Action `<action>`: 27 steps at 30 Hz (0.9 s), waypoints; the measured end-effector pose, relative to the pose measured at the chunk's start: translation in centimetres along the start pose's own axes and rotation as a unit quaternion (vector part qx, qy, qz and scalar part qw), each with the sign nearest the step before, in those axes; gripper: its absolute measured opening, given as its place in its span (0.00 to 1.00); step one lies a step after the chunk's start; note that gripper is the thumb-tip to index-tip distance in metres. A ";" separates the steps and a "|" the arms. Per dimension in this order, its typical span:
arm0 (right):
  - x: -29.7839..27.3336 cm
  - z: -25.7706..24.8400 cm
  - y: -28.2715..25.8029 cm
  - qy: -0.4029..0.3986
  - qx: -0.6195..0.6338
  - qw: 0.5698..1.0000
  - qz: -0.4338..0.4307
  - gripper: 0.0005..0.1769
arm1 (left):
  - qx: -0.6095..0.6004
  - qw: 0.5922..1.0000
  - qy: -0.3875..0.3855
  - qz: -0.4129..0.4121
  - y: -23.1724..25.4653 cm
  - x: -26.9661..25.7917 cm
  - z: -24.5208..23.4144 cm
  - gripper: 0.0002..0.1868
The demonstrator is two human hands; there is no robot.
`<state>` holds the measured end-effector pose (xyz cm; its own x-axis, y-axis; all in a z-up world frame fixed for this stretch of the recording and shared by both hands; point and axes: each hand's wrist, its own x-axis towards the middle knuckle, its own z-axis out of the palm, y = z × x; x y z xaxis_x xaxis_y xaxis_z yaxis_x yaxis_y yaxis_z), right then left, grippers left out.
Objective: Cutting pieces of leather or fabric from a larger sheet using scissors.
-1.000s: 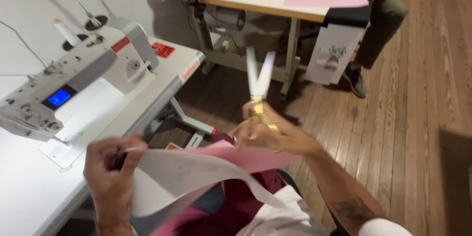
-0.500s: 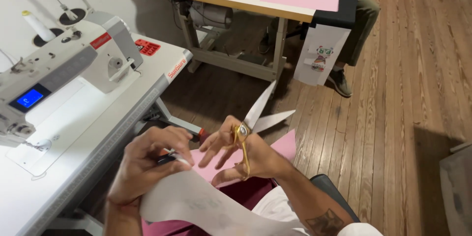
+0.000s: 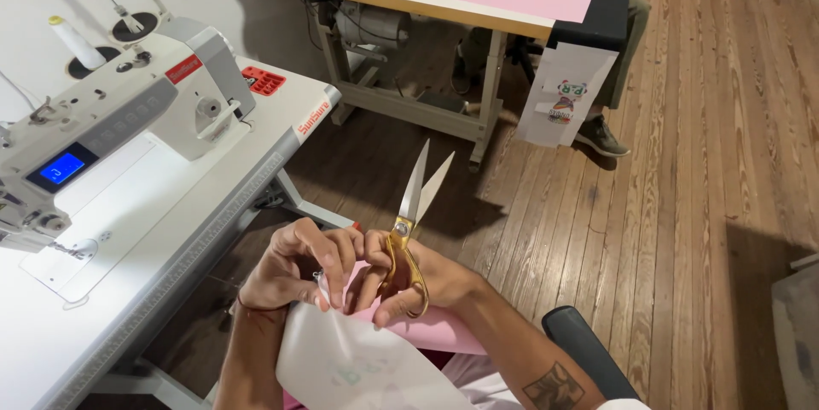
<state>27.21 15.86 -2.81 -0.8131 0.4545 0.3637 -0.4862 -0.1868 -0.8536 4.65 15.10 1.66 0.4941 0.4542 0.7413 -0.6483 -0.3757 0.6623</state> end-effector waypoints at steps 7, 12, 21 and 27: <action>1.1 -1.0 3.8 0.192 0.025 0.980 -0.038 0.33 | 0.465 0.832 0.228 -0.197 1.2 -0.8 0.7 0.16; 2.9 -1.7 6.6 0.417 -0.038 0.899 -0.127 0.39 | 0.754 0.593 0.196 -0.203 1.6 1.1 5.3 0.40; 5.1 2.1 4.4 0.371 -0.019 0.917 -0.144 0.34 | 0.483 0.789 0.310 -0.218 0.3 -1.3 4.1 0.26; 3.5 -2.7 3.6 0.225 0.039 0.971 -0.079 0.36 | 0.493 0.804 0.266 -0.200 0.4 -3.0 2.9 0.30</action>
<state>23.43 19.09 -5.63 -0.5139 0.8132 0.2732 -0.6300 -0.1416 -0.7636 4.60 11.27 0.05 0.0611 0.8801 0.4708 0.4052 -0.4529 0.7942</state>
